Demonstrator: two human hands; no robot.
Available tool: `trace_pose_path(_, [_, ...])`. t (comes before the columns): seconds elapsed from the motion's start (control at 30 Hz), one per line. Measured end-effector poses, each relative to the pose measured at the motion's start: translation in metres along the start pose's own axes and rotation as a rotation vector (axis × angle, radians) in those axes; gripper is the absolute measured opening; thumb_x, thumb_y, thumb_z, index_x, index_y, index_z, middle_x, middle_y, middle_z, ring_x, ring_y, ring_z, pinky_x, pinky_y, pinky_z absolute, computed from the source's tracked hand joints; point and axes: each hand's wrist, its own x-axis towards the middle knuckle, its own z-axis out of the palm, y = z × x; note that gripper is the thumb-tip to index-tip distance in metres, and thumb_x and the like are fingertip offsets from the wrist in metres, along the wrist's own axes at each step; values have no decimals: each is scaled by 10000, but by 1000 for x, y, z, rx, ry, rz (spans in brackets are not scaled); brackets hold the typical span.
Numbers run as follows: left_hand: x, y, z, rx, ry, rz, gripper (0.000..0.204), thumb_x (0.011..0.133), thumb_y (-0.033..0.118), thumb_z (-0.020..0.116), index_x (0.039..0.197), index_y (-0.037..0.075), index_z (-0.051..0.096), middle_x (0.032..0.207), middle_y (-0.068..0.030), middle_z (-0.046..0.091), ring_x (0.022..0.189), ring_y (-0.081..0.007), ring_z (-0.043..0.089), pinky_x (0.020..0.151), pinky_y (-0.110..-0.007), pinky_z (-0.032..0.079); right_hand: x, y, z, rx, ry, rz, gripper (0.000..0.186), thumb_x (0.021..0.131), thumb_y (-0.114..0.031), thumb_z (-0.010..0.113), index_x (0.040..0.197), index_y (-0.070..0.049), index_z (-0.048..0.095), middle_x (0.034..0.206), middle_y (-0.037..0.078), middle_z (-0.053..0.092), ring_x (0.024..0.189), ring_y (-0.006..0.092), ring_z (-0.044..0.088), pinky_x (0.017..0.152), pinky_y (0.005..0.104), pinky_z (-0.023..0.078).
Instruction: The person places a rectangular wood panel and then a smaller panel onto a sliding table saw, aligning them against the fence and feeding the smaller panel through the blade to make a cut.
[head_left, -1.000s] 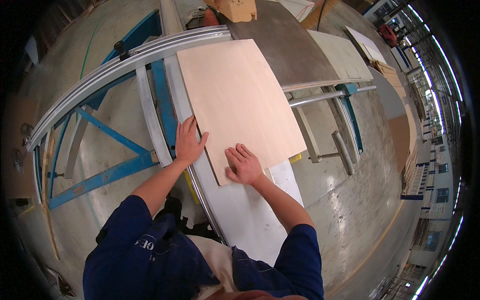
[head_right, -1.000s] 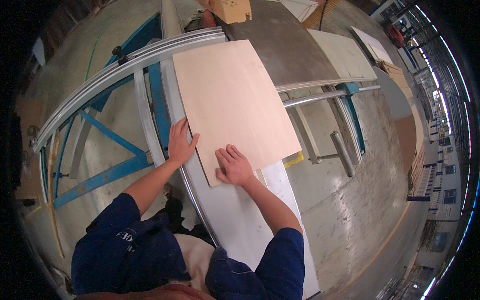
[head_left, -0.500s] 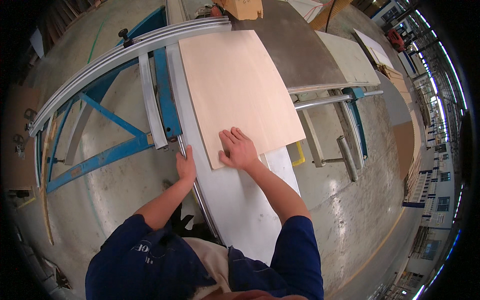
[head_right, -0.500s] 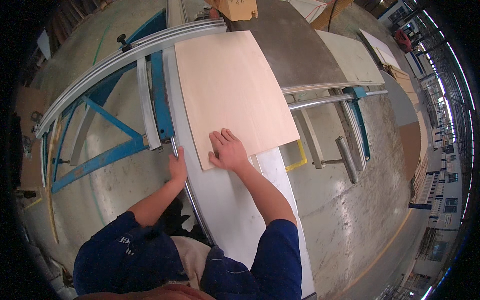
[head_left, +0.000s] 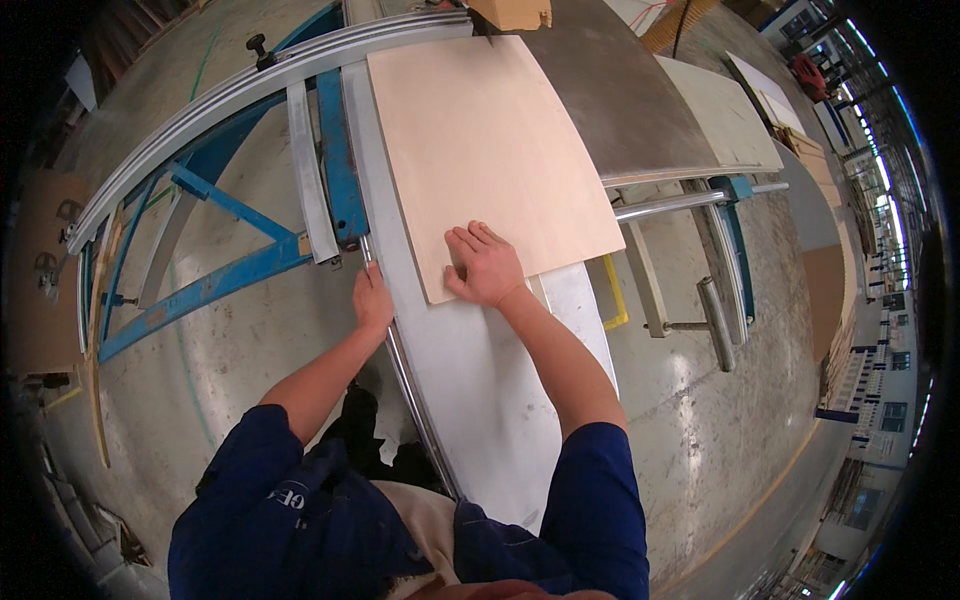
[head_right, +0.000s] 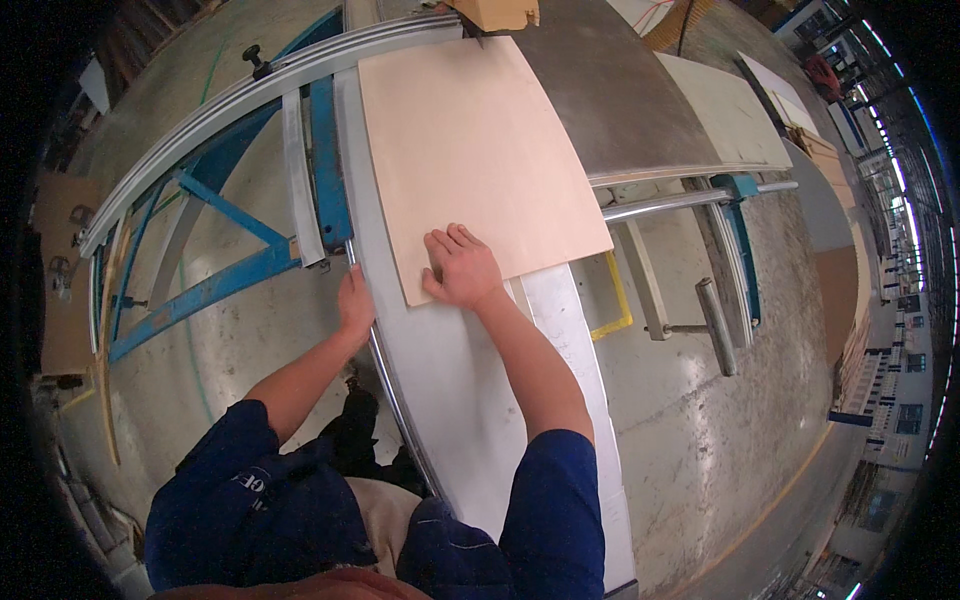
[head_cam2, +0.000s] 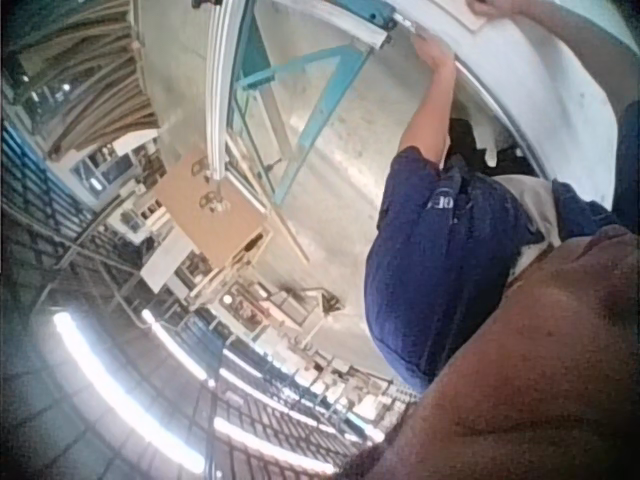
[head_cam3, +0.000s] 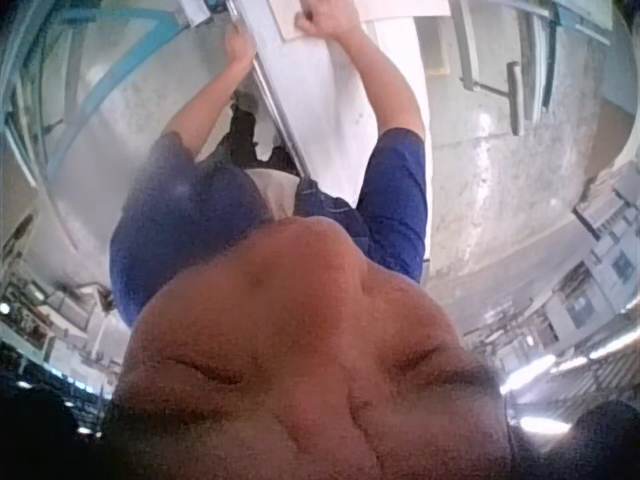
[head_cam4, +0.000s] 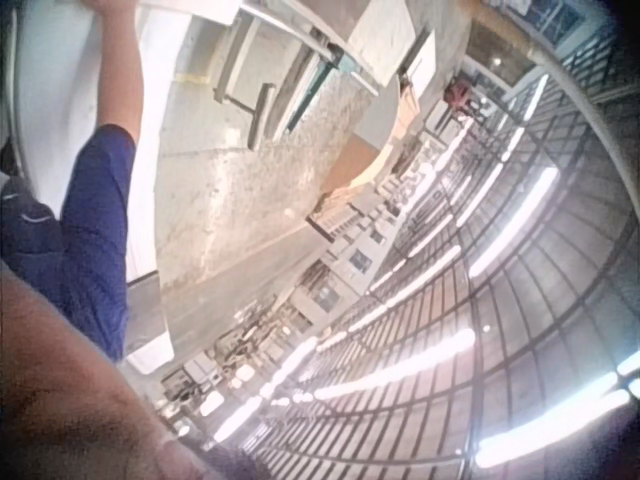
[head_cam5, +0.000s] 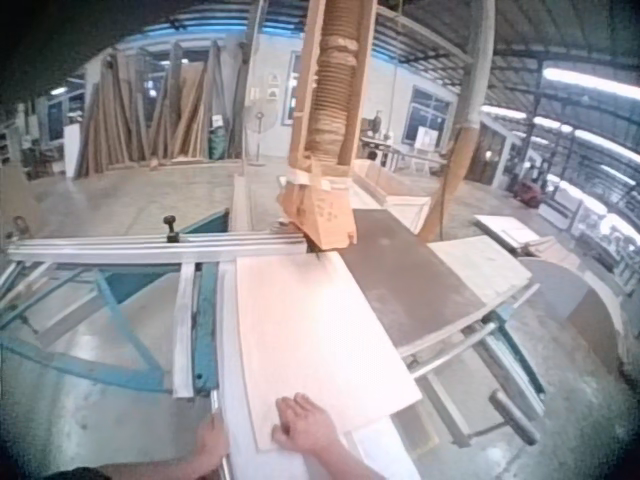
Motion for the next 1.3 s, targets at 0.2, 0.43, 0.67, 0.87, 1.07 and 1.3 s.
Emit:
trace_pose_path(0.2, [24,15,-2,86,11,6,596,1107,498,360,1032,-49,587,1027,-289,655,1013,-463,624,904,-527,460,27,10,6,-1,-5,3,515,800,-303,676,1222,-7,667,1230,144,698,1172,346,632,1109,440,494])
trace_pose_path(0.43, [60,29,1,75,26,25,615,1106,500,360,1044,-67,594,1038,-331,665,1009,-502,630,900,-552,465,60,25,17,-13,49,-15,505,775,-282,682,1205,-18,677,1195,135,713,1134,344,651,1077,447,518])
trace_pose_path(0.67, [101,43,1,120,-25,-32,660,1107,507,347,1169,-83,637,1129,-322,677,1098,-485,629,956,-528,464,97,39,29,-30,64,-31,487,760,-277,683,1177,-25,676,1189,121,716,1122,345,662,1051,432,536])
trace_pose_path(0.87, [135,53,0,91,-5,-22,604,1108,473,370,1101,-74,626,1091,-329,671,1058,-503,626,926,-548,462,134,47,37,-45,58,-31,469,760,-270,681,1172,-46,676,1186,106,715,1114,337,665,1028,428,546])
trace_pose_path(1.07, [167,69,-5,78,-6,42,581,1106,476,382,996,-60,575,1025,-344,652,1000,-532,616,895,-574,458,171,53,42,-48,22,0,470,758,-260,681,1179,-51,676,1210,93,711,1139,344,665,1033,433,548])
trace_pose_path(1.3, [203,81,-8,102,-6,48,581,1111,480,373,961,-50,558,976,-336,649,961,-519,625,864,-568,463,209,62,50,-51,17,-2,477,761,-254,674,1195,-56,682,1235,98,712,1165,352,661,1054,436,539])
